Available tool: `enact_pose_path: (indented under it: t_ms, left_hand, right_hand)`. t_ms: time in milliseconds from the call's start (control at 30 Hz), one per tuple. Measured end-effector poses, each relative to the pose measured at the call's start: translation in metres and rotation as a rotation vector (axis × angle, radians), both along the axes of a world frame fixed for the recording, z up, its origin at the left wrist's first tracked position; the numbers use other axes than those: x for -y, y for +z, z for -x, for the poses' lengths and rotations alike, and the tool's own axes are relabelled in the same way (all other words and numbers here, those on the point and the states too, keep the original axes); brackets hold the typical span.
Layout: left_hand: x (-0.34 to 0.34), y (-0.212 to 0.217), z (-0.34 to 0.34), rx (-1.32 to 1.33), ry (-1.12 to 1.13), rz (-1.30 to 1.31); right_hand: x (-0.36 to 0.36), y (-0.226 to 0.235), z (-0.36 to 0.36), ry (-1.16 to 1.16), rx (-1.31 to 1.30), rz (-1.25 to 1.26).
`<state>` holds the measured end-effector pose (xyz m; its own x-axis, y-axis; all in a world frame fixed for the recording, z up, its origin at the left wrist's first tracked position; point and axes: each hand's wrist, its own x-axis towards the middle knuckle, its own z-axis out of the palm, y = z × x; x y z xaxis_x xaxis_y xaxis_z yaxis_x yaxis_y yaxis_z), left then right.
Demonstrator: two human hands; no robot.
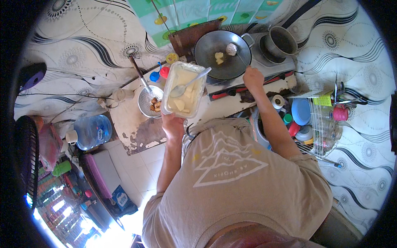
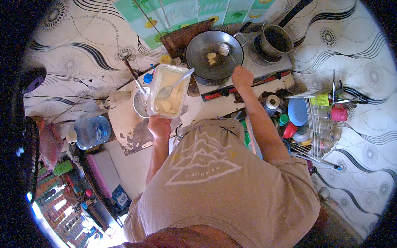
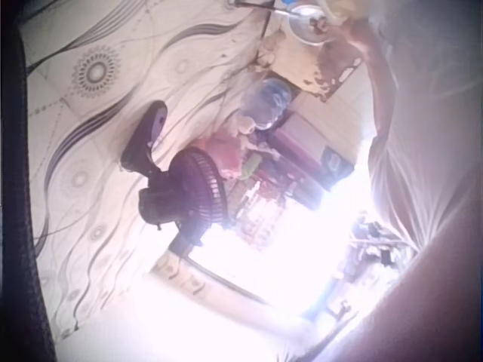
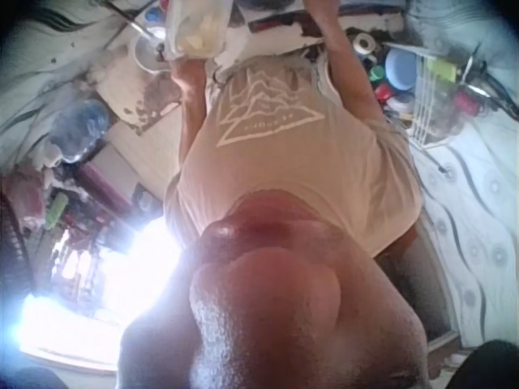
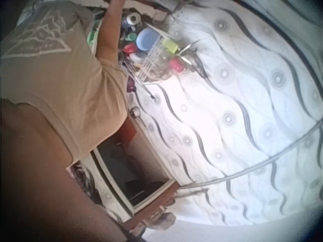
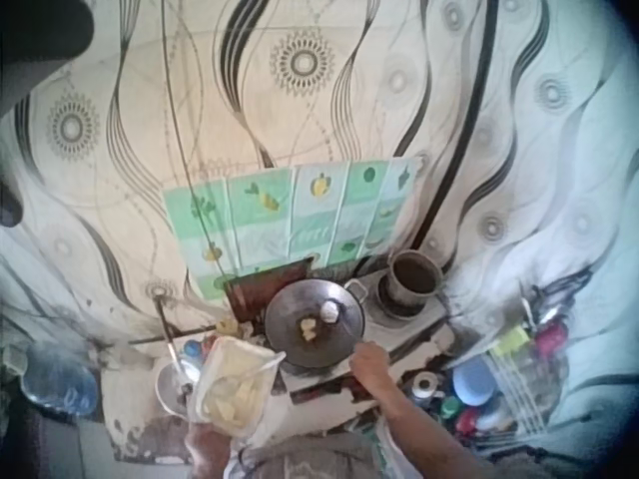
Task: The person prepares and fries food in a pan, using a spoon to scoop batter into a pan with oil and turning the food as it cooks.
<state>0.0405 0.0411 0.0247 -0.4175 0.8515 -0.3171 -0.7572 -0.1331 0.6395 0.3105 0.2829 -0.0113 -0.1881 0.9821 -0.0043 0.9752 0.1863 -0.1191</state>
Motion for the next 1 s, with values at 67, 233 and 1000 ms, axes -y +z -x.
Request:
enact_pose_path:
  t_ms: [67,233,1000]
  left_hand:
    - [-0.002,-0.001,-0.010,0.007,0.030,-0.006]
    - [-0.002,0.013,-0.028,-0.049,0.101,0.023]
    - [-0.003,0.004,-0.049,-0.036,0.144,0.013]
  right_hand:
    - [-0.003,-0.010,-0.004,0.032,0.022,0.000]
    - [-0.005,-0.008,-0.004,0.004,-0.149,0.027]
    - [-0.077,0.087,-0.018,0.295,0.127,-0.019]
